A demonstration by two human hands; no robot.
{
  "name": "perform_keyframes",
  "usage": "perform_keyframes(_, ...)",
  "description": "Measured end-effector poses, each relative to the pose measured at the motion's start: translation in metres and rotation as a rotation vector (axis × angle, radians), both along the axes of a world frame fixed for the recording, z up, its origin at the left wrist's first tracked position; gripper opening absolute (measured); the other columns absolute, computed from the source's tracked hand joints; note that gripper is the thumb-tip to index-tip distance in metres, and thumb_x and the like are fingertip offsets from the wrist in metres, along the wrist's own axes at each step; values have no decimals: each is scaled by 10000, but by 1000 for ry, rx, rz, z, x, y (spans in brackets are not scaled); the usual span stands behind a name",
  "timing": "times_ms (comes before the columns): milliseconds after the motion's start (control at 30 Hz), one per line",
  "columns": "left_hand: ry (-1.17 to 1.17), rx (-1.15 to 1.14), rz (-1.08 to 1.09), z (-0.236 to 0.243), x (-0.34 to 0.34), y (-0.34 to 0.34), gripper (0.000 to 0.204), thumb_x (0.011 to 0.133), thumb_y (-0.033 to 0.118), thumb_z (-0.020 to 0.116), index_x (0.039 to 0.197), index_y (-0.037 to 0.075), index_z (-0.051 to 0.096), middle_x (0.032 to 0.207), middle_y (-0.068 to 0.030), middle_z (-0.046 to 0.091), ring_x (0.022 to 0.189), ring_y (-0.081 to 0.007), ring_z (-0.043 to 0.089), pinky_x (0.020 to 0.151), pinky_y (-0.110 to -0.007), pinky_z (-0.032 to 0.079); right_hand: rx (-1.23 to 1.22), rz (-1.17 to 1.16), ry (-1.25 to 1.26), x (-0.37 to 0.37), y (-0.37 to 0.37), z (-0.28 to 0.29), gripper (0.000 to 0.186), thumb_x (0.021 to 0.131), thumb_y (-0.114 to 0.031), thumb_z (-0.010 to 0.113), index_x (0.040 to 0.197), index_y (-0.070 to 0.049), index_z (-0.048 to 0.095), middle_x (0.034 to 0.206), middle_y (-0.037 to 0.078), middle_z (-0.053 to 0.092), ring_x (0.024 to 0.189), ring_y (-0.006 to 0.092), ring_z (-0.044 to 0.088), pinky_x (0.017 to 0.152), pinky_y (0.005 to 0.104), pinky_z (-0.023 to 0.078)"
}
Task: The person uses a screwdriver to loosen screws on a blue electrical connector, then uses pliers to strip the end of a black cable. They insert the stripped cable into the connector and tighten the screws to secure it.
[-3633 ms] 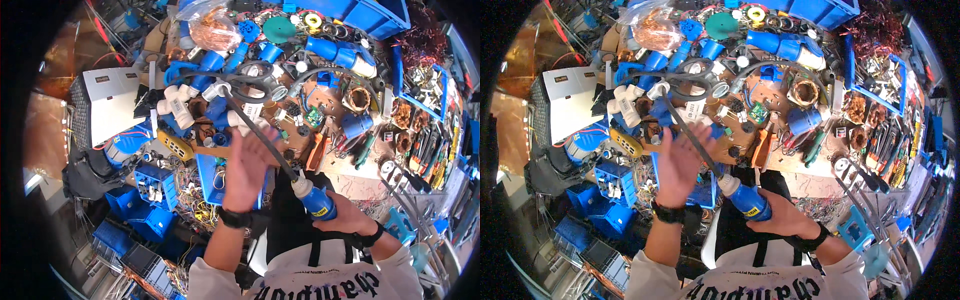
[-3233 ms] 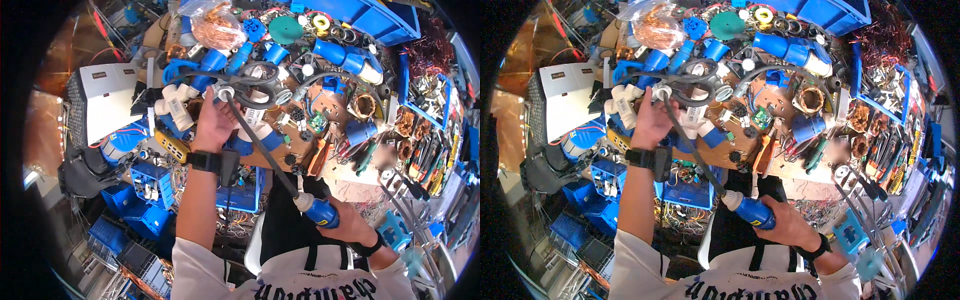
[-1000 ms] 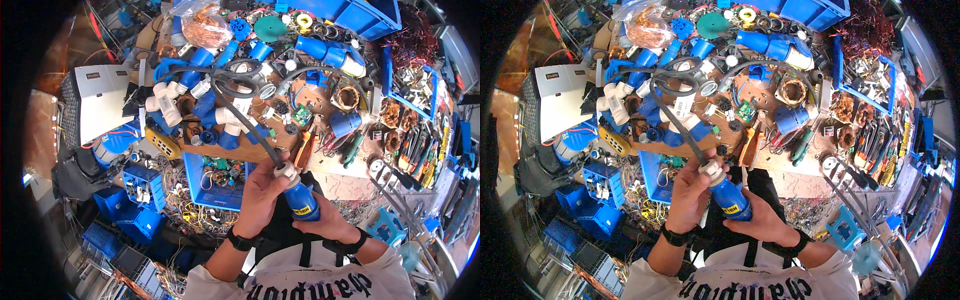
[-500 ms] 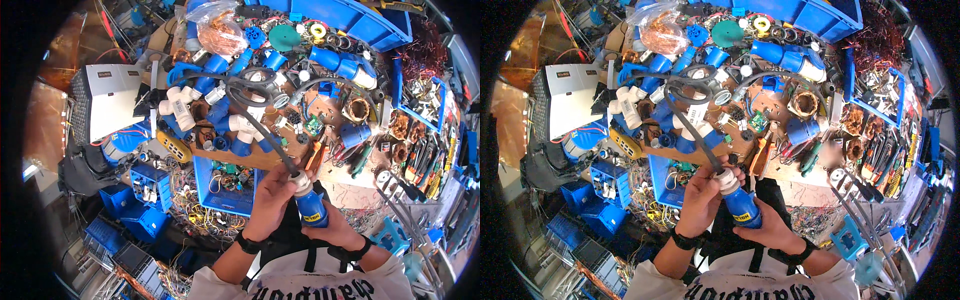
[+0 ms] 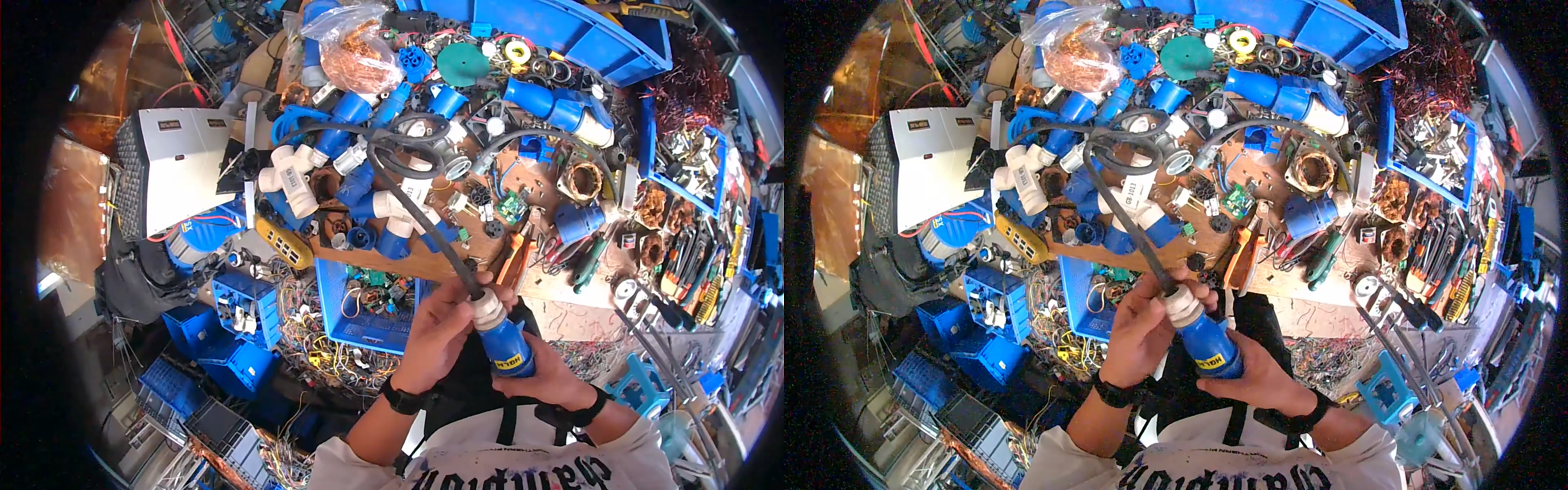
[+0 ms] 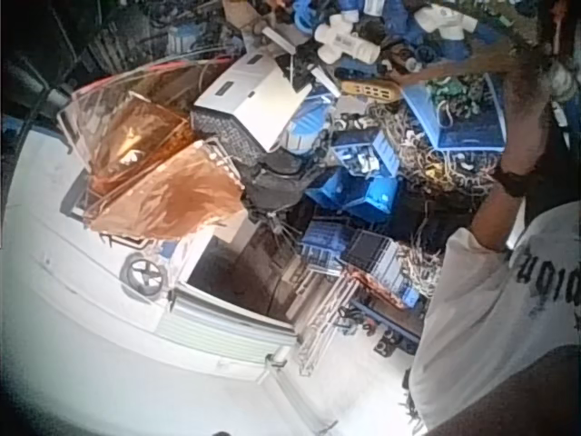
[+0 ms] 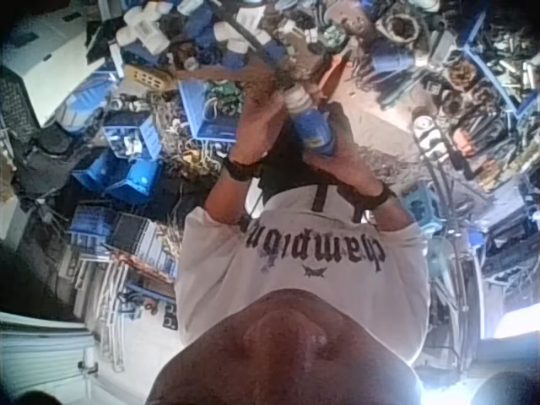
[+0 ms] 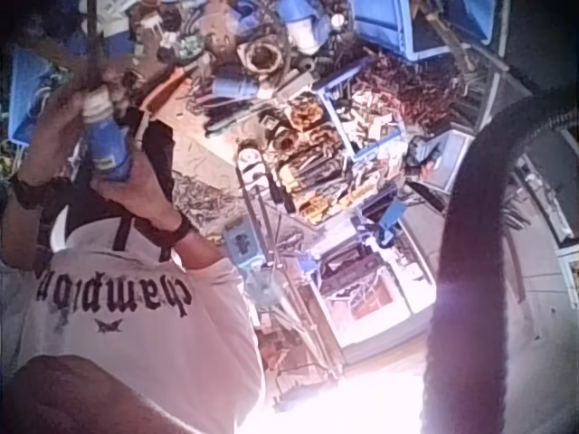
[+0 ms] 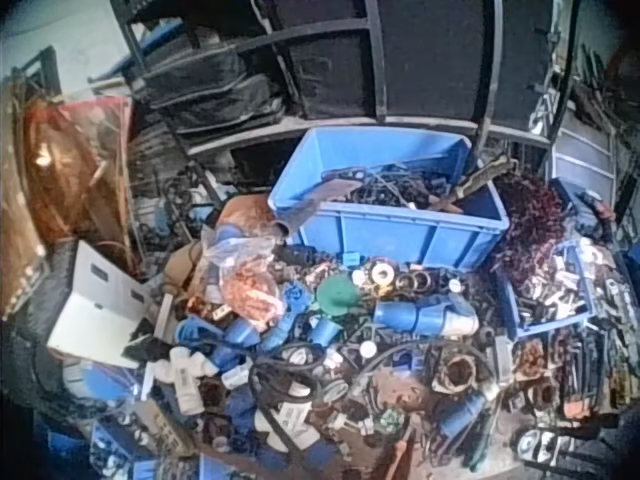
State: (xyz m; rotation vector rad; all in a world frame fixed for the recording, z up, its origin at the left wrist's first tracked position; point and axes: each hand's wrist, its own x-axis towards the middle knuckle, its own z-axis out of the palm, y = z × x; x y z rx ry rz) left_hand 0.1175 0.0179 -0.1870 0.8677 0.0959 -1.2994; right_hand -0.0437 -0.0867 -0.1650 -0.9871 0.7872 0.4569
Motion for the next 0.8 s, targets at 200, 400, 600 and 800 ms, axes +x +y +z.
perform_keyframes(200,-20,64,51,-5,-4,1,507,896,323,641,1277,26,489,1159,-170,611,1123,-260,586,977,-416,455,-214,95,-23,1,9,-7,626,715,-270,813,1169,22,496,942,125,617,860,181,609,786,316,496)
perform_keyframes(400,-161,87,4,-8,-2,6,478,908,292,625,1275,18,487,1186,-162,598,1141,-268,574,981,-414,451,-302,67,-30,-1,6,-2,607,712,-203,824,1186,-13,496,946,80,635,821,150,619,745,292,509)
perform_keyframes(600,108,-37,86,0,2,-2,460,912,266,625,1269,12,483,1210,-151,593,1147,-273,572,994,-402,440,12,-29,11,2,5,-1,568,722,-157,813,1179,-23,501,898,53,640,770,117,619,698,278,511)
perform_keyframes(800,-191,190,20,-14,-5,7,461,928,293,601,1268,5,482,1193,-162,604,1155,-276,567,1008,-407,427,-190,61,33,0,5,-1,612,741,-216,808,1211,17,492,987,79,626,900,119,585,800,296,491)
